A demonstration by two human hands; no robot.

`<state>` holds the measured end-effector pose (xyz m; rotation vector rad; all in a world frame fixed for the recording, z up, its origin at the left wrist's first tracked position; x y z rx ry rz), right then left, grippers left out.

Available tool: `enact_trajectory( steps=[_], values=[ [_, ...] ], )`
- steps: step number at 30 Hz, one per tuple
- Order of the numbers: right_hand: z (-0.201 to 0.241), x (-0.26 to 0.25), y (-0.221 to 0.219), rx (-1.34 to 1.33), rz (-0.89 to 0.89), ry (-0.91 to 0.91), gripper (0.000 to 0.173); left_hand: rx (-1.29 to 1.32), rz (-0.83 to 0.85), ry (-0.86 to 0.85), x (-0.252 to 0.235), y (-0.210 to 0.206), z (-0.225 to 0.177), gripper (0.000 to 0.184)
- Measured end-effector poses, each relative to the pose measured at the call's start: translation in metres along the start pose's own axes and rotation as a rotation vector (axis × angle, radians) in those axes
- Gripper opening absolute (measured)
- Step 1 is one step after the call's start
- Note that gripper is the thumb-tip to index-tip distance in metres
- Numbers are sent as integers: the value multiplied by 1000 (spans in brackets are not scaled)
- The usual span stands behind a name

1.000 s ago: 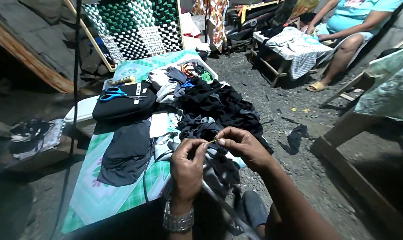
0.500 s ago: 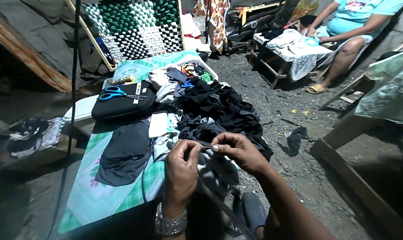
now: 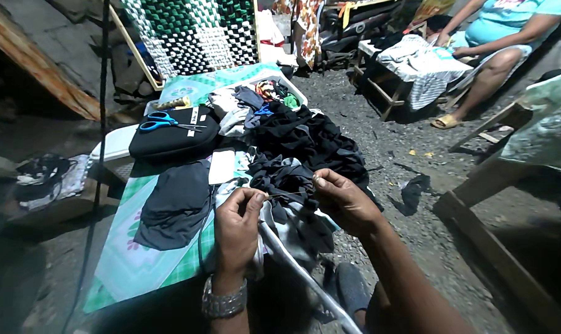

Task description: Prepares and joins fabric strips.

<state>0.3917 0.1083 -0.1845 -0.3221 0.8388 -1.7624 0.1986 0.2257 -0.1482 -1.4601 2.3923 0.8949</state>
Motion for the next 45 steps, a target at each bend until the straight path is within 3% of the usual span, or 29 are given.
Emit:
enact_trajectory(
  steps=[12,16,20,23,26,33,39,45],
  values=[
    [-6,1,-3,-171,15,-55,8,-30,17,79,-1,-5,9,26],
    [-10,2,-6,-68,-20,-43,6,-261,-145,20,3,-8,4,10],
    [-18,1,-13,38,-26,-52,7,-133,20,-85,7,-27,-12,17],
    [-23,3,-18,52,-55,-60,10,43,196,-32,10,-44,-13,12],
    [-22,3,-17,60,-64,-57,11,133,267,40,13,-51,-11,12],
    [-17,4,-14,107,-74,-81,15,260,205,113,15,-49,-4,5],
    [-4,3,-11,98,-84,-2,43,290,146,126,12,-41,-2,8],
    [3,4,-6,-28,-111,13,43,207,79,116,10,-39,0,12]
  ],
)
Point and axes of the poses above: each hand's wrist, its own x-axis away from the middle knuckle, its own y-axis out of the back of the hand, z = x × y, the point moved 4 cm from there along -x, towards the middle knuckle, and after that the axes turned 15 degrees about -x, right-handed, at the moved point
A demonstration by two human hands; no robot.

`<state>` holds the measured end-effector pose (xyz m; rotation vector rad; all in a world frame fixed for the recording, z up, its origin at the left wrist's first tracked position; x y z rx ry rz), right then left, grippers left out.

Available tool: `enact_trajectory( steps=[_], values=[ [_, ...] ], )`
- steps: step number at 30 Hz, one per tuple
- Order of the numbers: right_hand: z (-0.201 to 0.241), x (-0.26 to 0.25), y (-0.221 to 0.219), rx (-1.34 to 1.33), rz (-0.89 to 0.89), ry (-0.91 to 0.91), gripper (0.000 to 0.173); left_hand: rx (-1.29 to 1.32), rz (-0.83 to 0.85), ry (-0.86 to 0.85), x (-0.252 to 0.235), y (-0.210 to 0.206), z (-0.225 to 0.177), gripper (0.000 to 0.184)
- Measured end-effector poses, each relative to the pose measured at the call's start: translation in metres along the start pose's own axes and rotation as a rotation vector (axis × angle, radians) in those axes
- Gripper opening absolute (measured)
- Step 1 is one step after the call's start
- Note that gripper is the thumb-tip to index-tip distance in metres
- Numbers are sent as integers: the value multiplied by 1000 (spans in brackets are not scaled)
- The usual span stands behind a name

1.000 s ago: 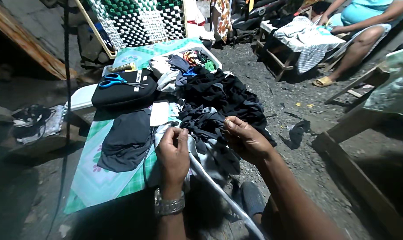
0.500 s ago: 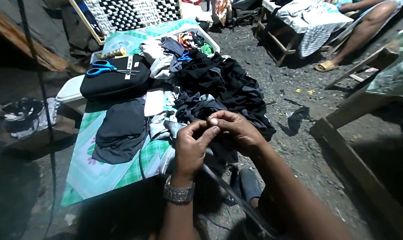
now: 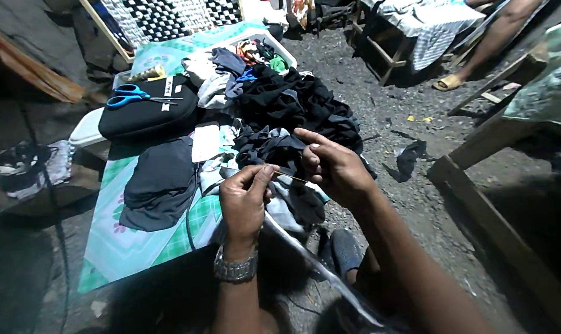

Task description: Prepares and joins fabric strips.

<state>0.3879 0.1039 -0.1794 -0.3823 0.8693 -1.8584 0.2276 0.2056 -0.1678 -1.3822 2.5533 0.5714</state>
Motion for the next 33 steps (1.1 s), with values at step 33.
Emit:
enact_trajectory(
  steps=[33],
  values=[
    [32,11,2,-39,-63,487,45,105,-66,125,1,1,3,25]
  ],
)
Point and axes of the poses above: each hand's wrist, its own x-axis away from the middle knuckle, its own y-axis out of the back of the hand, z = x × y, the point moved 4 cm from there along -x, towards the middle knuckle, and after that the axes turned 15 degrees about -x, right-handed, at the moved point
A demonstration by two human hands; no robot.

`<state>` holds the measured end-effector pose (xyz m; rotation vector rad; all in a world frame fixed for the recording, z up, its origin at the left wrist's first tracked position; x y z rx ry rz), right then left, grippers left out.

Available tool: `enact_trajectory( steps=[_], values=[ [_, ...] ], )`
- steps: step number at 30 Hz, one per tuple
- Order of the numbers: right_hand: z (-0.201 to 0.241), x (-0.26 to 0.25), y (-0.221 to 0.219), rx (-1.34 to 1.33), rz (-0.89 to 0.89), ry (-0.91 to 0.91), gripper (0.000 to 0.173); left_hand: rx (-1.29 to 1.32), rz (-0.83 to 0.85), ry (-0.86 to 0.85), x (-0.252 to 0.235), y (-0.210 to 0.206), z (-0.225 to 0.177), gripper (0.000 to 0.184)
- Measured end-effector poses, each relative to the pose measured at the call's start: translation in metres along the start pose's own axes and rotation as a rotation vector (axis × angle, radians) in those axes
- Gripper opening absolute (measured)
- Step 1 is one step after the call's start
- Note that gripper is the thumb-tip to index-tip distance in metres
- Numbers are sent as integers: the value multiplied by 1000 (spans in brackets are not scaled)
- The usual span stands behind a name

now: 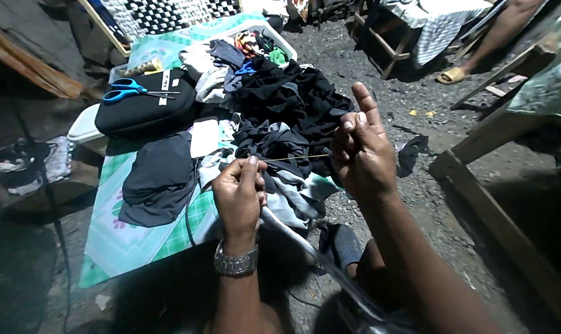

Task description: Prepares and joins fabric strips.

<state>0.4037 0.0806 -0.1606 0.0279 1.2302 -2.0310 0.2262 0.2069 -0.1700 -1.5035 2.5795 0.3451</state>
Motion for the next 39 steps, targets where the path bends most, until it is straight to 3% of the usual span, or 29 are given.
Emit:
enact_trajectory(
  steps=[33,36,39],
  values=[
    [26,-12,13,-55,34,97,45,-414,15,-11,-5,12,3,26],
    [26,-11,13,-50,33,90,45,-501,-37,-65,-3,15,-2,13],
    [24,-8,4,-35,64,65,45,-475,0,-186,4,6,-18,27]
  ],
)
Point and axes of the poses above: each hand's wrist, its own x-axis away from the middle knuckle, its own y-axis out of the back of the hand, z = x × y, the point moved 4 cm from there along -x, towards the middle knuckle, and after that the axes turned 15 degrees about -x, right-handed, at the moved point
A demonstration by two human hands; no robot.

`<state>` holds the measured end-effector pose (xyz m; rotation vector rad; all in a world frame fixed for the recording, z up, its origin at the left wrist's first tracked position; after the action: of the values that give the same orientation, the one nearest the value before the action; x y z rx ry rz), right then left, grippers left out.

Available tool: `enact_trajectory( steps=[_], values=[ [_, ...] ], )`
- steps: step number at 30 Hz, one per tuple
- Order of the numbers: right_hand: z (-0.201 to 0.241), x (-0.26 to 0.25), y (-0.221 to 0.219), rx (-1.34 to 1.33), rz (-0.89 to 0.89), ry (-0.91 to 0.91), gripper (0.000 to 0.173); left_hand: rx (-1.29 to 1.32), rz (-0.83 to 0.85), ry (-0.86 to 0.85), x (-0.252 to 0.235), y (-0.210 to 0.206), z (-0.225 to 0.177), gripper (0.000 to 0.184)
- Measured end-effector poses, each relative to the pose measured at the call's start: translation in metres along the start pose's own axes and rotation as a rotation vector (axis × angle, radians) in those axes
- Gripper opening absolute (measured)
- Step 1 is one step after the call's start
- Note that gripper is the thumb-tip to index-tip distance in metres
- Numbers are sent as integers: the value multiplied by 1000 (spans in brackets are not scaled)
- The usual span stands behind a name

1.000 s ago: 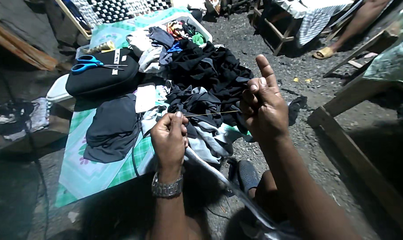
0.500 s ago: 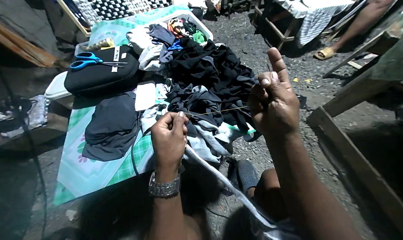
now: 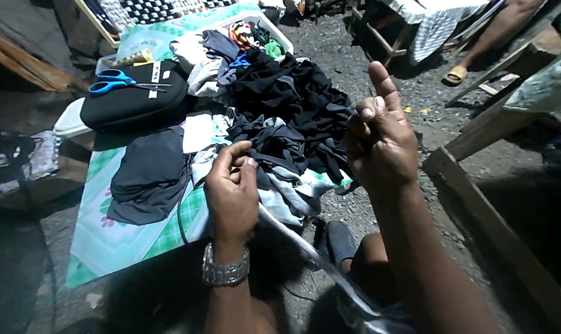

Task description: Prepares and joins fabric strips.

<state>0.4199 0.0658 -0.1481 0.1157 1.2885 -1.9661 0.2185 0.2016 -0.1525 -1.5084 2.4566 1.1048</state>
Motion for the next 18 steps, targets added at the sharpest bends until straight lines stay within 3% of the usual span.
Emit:
enact_trajectory(
  steps=[4,7,9,12,18],
  values=[
    [-10,17,-33,122,118,-97,44,268,304,-157,15,-29,-28,37],
    [-16,27,-51,206,196,-128,46,519,576,-41,30,-56,-37,34],
    [-11,26,-53,258,209,-97,46,588,670,34,34,-64,-37,25],
    [7,17,-41,278,181,-6,44,496,669,37,30,-62,-28,19],
    [27,5,-12,276,112,67,45,357,458,17,12,-26,-8,14]
  ],
)
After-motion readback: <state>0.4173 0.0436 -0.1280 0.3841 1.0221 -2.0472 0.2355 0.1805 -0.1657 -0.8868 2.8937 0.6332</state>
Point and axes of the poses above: each hand's wrist, its own x-axis away from the middle knuckle, its own y-axis out of the back of the hand, z = x × y, the point moved 4 cm from there along -x, towards the middle knuckle, and after that the axes turned 15 degrees about -x, right-handed, at the moved point
